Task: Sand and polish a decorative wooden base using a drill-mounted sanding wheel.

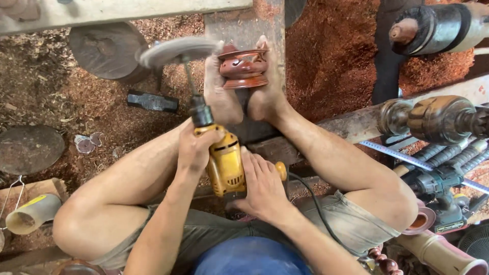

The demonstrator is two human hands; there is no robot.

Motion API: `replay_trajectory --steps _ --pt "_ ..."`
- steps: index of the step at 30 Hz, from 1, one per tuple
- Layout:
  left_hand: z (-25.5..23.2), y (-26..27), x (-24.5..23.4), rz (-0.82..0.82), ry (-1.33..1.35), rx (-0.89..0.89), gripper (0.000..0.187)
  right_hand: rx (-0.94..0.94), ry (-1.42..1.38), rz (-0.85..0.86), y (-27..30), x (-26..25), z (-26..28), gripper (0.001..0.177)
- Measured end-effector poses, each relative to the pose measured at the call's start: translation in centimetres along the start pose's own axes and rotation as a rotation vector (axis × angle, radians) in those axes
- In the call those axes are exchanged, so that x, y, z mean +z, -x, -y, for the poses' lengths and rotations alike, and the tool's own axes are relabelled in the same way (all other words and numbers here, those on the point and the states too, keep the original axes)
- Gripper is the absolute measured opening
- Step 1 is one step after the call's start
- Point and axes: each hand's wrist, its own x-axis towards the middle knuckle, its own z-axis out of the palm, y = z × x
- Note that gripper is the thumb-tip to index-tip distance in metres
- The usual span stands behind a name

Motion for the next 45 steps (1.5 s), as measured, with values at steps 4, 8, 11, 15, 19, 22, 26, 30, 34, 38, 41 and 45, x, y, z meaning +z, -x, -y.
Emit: replay_trajectory --steps 4,8,11,15,19,22,26,30,34,38,41,45 --pt "0.8 -0.8 2.6 0.023 -0.032 0.001 0.024 0.003 0.234 -0.172 1.3 2.2 -2.7 0.089" --pt "1.0 -0.8 4.2 0.056 -0.017 0.027 0.024 -0.064 0.216 -0.306 1.6 1.8 -3.3 0.088" --pt "1.2 -1.1 5.6 0.065 -0.039 0.017 0.024 -0.048 0.196 -0.368 2.1 2.2 -3.5 0.092" --pt "0.4 -1.7 8.1 0.083 -0.250 0.012 0.024 0.061 0.093 -0.463 2.6 3.8 -4.4 0.102" --pt "-0.2 -2.9 10.2 0.079 -0.481 -0.005 0.027 0.157 0.059 -0.481 2.7 6.2 -6.3 0.098" --pt "-0.7 -3.2 10.1 0.084 -0.610 -0.044 0.031 0.090 0.008 -0.609 2.3 7.5 -6.4 0.105" --pt "-0.6 -2.8 8.4 0.080 -0.617 -0.011 0.032 0.108 -0.050 -0.555 1.8 9.5 -6.6 0.114" --pt "0.6 -2.3 5.6 0.057 -0.514 0.048 0.031 0.108 -0.047 -0.504 2.0 11.4 -6.7 0.112" --pt "2.5 -2.6 3.1 0.078 -0.348 0.079 0.028 0.048 0.041 -0.456 1.2 11.2 -6.7 0.106" --pt "2.6 -2.5 2.8 0.148 -0.250 0.217 0.030 -0.027 0.120 -0.502 1.2 11.3 -8.2 0.103" --pt "2.0 -2.3 2.6 0.191 -0.091 0.234 0.035 -0.046 0.240 -0.462 1.1 10.0 -8.6 0.097" --pt "5.2 -0.2 -0.3 0.284 0.228 0.269 0.042 -0.014 -0.014 -0.021 -0.6 0.0 -4.1 0.107"
